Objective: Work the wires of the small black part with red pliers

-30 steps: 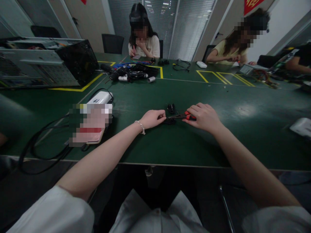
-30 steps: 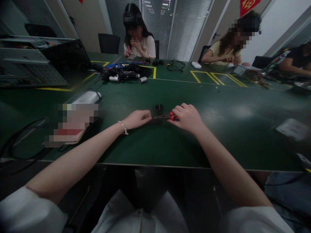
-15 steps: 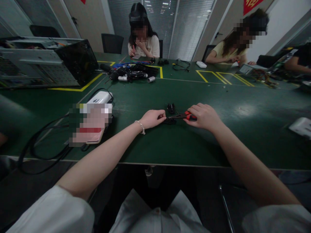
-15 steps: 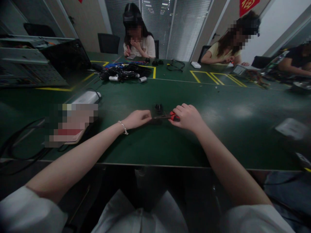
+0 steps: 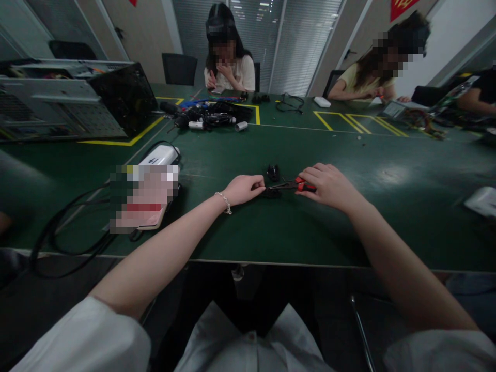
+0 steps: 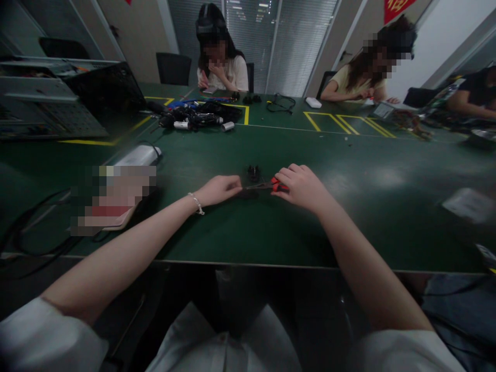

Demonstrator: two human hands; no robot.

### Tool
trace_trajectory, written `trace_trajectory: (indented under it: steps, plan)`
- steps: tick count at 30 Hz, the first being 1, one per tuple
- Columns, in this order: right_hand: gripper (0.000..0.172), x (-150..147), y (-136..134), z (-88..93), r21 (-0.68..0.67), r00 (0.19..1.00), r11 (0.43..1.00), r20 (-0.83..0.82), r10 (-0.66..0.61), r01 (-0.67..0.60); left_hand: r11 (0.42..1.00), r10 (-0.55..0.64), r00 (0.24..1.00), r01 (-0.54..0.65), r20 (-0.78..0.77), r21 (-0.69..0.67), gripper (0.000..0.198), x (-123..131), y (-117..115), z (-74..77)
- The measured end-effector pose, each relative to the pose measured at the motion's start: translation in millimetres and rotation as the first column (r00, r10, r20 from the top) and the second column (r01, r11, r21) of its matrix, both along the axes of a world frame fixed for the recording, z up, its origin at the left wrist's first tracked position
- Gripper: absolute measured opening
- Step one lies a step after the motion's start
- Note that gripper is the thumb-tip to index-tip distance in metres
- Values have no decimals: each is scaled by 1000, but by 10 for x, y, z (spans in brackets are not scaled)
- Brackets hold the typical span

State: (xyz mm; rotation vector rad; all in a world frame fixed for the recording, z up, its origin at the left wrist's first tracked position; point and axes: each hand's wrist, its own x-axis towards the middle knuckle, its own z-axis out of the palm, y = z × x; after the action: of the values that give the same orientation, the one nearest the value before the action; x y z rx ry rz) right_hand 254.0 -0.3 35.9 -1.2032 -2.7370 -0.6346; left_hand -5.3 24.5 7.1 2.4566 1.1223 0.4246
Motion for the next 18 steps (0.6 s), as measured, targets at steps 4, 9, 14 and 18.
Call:
trace_trajectory:
  steps: [4,9,14,18]
  plan:
    - [42,3,10,2,-31,1000,1000,-24,-1,1,1000,-6,1000,6,-3,-11,16,-4,1,4]
    - [42,8,28,-22,-53,998,999,-63,-9,6,1000,-9,1000,9,4,-11,16,-4,5,-7]
    - [42,0,27,-38,-34,998,999,-58,-34,32,1000,-7,1000,7,1,3,16,3,13,-14]
    - [44,-7,-1,-31,19,999,999,-7,-49,49,1000,-12,1000,12,0,8,16,4,18,-18]
